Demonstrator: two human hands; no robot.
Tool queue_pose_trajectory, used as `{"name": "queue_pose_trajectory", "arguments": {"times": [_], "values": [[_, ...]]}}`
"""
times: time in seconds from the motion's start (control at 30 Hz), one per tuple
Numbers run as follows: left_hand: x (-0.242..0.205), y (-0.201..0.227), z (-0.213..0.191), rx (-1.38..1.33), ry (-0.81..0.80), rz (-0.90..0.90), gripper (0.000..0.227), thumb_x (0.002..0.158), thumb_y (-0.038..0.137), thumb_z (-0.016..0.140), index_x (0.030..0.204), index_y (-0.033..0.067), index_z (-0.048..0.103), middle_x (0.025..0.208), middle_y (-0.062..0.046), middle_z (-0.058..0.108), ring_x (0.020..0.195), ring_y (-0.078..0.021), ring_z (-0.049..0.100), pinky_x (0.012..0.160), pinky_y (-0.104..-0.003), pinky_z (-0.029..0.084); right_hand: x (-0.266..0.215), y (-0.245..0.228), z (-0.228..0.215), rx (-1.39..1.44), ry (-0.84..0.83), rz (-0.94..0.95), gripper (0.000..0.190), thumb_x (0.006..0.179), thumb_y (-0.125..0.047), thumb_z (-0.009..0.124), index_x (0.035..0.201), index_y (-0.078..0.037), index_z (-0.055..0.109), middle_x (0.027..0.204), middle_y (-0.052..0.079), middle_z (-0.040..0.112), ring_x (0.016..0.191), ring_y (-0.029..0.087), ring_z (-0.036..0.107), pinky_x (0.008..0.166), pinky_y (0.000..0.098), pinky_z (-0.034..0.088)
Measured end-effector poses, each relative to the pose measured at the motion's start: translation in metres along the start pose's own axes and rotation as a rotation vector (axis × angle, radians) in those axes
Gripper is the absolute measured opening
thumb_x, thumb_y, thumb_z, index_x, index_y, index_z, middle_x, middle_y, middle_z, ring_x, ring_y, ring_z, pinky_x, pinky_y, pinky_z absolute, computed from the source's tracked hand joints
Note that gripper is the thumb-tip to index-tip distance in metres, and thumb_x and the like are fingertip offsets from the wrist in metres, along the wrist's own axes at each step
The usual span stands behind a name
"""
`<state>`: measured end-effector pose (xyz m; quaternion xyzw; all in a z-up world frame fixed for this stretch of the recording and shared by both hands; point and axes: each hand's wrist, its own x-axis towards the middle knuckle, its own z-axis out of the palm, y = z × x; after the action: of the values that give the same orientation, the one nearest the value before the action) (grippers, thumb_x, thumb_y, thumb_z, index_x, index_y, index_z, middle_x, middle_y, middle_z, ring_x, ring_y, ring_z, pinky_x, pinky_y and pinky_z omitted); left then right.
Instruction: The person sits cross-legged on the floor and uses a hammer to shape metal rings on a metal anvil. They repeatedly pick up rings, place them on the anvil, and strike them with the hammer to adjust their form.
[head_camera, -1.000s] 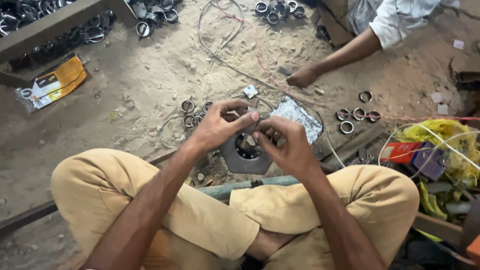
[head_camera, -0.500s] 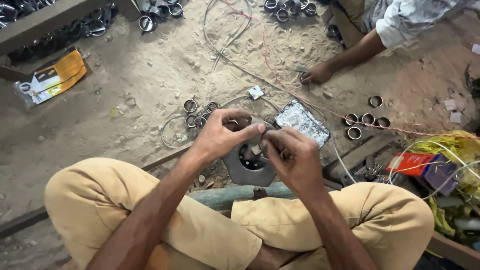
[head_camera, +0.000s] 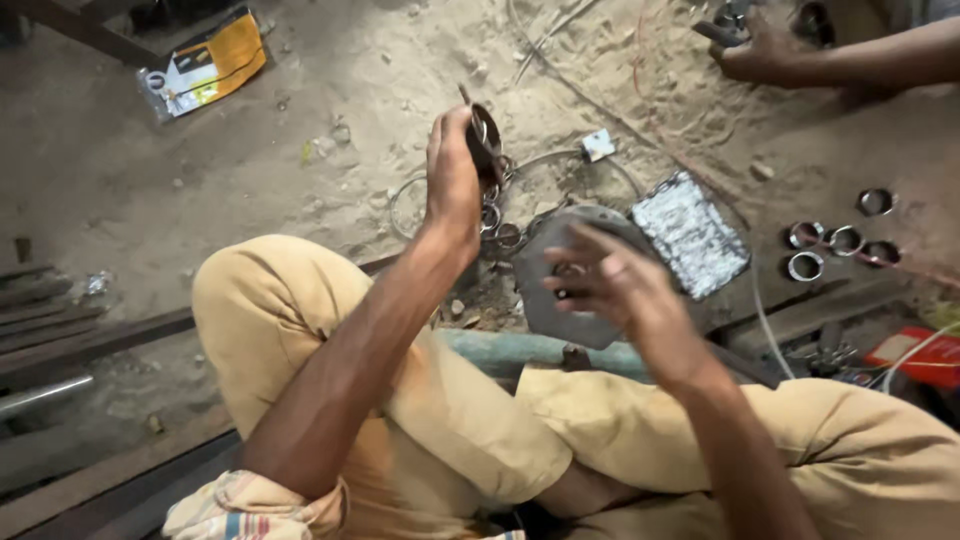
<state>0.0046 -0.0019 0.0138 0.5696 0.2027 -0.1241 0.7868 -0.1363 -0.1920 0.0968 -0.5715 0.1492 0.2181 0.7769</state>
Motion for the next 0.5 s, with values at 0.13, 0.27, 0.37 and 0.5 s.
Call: {"name": "queue_pose_trajectory", "arguments": {"times": [0.13,0.27,0.37,0.5], "values": [[0.000,-0.021,0.016,-0.067,-0.215,-0.092,0.033,0.103,0.041,0.049,0.101,0.0107,0.062,0.083,-0.005,0.057,0.069,-0.0150,0.056,0.057,-0.031,0.045,0.005,0.006,-0.007,-0.155,0.032,-0.249,0.043,0.104,-0.014,0.051,0.145,-0.003,0.051,0.119,0.005,0.070,0.099,0.011,0.068,0.085,0.0277,0.057],[-0.022,-0.031,0.028,0.405,-0.629,0.226,0.033,0.102,0.028,0.057,0.122,0.0034,0.065,0.112,-0.008,0.066,0.104,-0.0154,0.061,0.091,-0.029,0.050,0.011,0.014,-0.024,-0.214,0.235,-0.332,0.031,0.106,-0.014,0.056,0.132,0.000,0.066,0.100,0.004,0.072,0.084,0.009,0.066,0.074,0.0256,0.055],[-0.038,-0.020,0.034,0.523,-0.774,0.181,0.042,0.097,0.025,0.061,0.133,0.0040,0.064,0.119,-0.008,0.067,0.108,-0.0162,0.062,0.093,-0.030,0.052,0.013,0.022,-0.029,-0.149,0.260,-0.326,0.023,0.103,-0.012,0.062,0.120,0.001,0.070,0.093,0.002,0.072,0.078,0.008,0.065,0.070,0.0254,0.053],[-0.052,0.001,0.037,0.409,-0.868,0.107,0.044,0.096,0.022,0.066,0.136,0.0040,0.062,0.129,-0.006,0.064,0.117,-0.0146,0.062,0.098,-0.030,0.053,0.012,0.031,-0.033,-0.106,0.229,-0.319,0.018,0.099,-0.011,0.069,0.110,0.002,0.073,0.088,0.001,0.072,0.076,0.007,0.064,0.069,0.0252,0.052]]}}
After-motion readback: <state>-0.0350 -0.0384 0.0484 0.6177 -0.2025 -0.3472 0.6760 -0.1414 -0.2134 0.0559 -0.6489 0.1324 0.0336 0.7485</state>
